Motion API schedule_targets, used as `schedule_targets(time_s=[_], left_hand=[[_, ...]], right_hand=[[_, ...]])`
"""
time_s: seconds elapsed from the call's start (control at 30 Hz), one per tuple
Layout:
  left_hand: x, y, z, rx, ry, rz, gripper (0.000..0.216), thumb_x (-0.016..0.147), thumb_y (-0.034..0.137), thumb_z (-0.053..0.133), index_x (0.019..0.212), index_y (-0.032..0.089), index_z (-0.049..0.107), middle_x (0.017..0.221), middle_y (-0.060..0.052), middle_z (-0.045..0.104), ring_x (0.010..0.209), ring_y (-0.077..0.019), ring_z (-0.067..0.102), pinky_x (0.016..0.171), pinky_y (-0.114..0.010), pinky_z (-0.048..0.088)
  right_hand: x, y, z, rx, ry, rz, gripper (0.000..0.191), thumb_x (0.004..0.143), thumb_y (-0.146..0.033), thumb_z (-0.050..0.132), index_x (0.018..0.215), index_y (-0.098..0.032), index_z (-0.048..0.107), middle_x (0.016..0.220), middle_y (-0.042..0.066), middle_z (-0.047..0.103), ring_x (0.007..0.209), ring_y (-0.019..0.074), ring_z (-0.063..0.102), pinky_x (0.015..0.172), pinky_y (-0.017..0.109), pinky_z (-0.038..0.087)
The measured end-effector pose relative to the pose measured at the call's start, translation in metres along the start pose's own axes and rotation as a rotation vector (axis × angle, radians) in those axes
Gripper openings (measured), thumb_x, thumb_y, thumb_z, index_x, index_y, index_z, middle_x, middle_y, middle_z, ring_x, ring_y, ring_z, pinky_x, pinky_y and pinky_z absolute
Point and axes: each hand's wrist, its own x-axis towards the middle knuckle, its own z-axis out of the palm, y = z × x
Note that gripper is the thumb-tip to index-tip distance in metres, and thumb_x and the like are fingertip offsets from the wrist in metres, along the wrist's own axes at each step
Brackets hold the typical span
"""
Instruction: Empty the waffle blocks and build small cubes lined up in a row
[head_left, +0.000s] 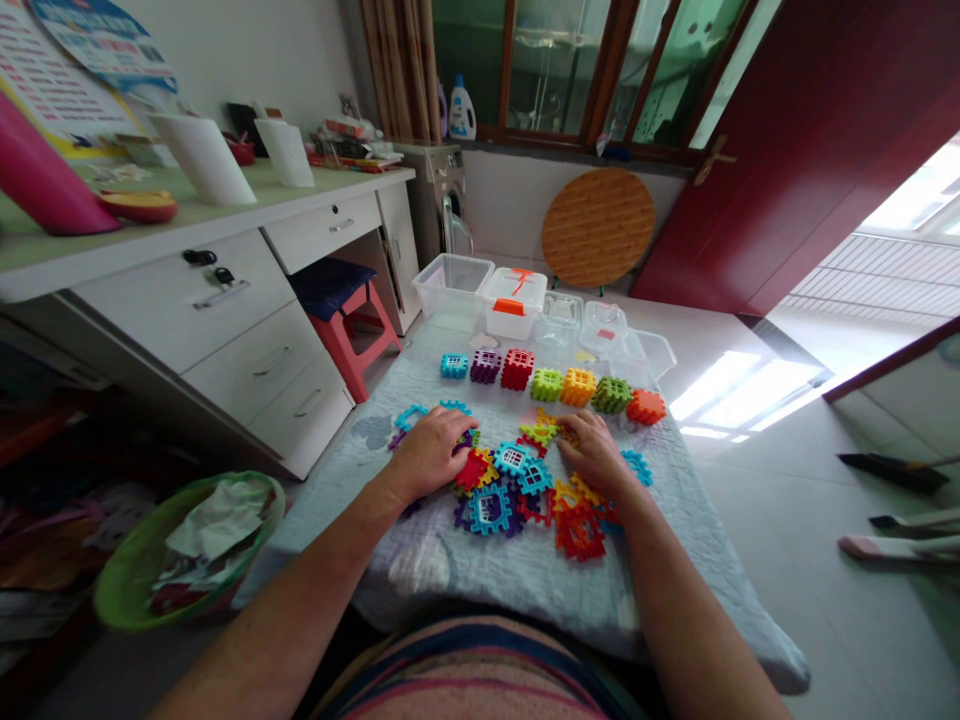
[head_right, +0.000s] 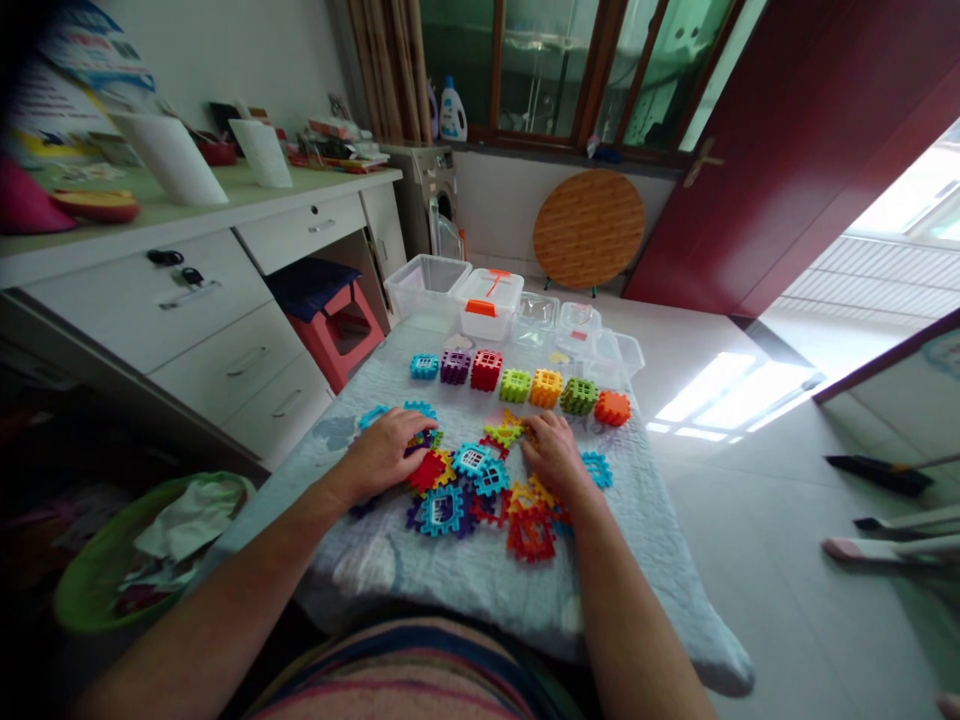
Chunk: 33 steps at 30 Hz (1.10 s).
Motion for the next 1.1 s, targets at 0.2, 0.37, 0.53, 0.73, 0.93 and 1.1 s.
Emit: schedule_targets(time_s=[0.2,0.37,0.53,0.73,0.93,1.1], left_hand=[[0.000,0.000,0.012,0.067,0.148,0.047,0.030,0.080,0.006,0.049,0.103,0.016,0.064,0.099,-0.009,0.067,0.094,-0.0234,0.061,0.090,-0.040,0.049],[-0.004,-0.002,0.009,-0.027,0.327,0.075,0.031,0.083,0.003,0.045,0.104,0.019,0.062,0.105,-0.008,0.066,0.100,-0.0215,0.061,0.092,-0.038,0.050],[0.000,-0.002,-0.004,-0.322,0.492,-0.045,0.022,0.089,0.014,0.046,0.099,0.020,0.064,0.100,-0.005,0.067,0.097,-0.0180,0.063,0.090,-0.032,0.051],[0.003,-0.020,0.000,-0.651,0.517,-0.386,0.020,0.084,0.027,0.053,0.096,0.017,0.065,0.091,-0.003,0.069,0.083,-0.0170,0.065,0.079,-0.028,0.052],[0.001,-0.043,0.013,-0.679,0.527,-0.513,0.022,0.078,0.028,0.055,0.095,0.016,0.065,0.092,-0.004,0.069,0.087,-0.0184,0.064,0.087,-0.032,0.050],[-0.001,-0.044,0.006,-0.555,0.423,-0.504,0.025,0.079,0.027,0.052,0.098,0.016,0.064,0.098,-0.006,0.068,0.092,-0.0198,0.064,0.089,-0.034,0.050]], right_hand=[[0.000,0.002,0.001,-0.005,-0.009,0.006,0.026,0.084,-0.022,0.056,0.110,-0.019,0.063,0.102,0.009,0.060,0.098,0.0234,0.052,0.092,0.037,0.040],[0.000,0.004,0.003,-0.016,-0.004,0.005,0.025,0.084,-0.023,0.057,0.109,-0.020,0.063,0.100,0.008,0.059,0.097,0.0228,0.051,0.091,0.036,0.040],[0.000,0.004,0.003,-0.021,-0.008,0.005,0.025,0.085,-0.024,0.056,0.109,-0.020,0.063,0.102,0.008,0.059,0.098,0.0225,0.051,0.091,0.034,0.040],[-0.001,0.003,0.002,-0.014,-0.006,0.011,0.026,0.085,-0.024,0.057,0.110,-0.019,0.063,0.101,0.008,0.059,0.098,0.0231,0.051,0.091,0.035,0.040],[-0.001,0.003,0.002,-0.012,-0.007,0.008,0.027,0.084,-0.024,0.056,0.110,-0.020,0.063,0.101,0.008,0.059,0.097,0.0232,0.051,0.090,0.036,0.040],[-0.001,0.001,0.001,-0.009,-0.007,0.013,0.026,0.084,-0.022,0.056,0.109,-0.020,0.063,0.101,0.008,0.059,0.098,0.0233,0.052,0.091,0.036,0.040]])
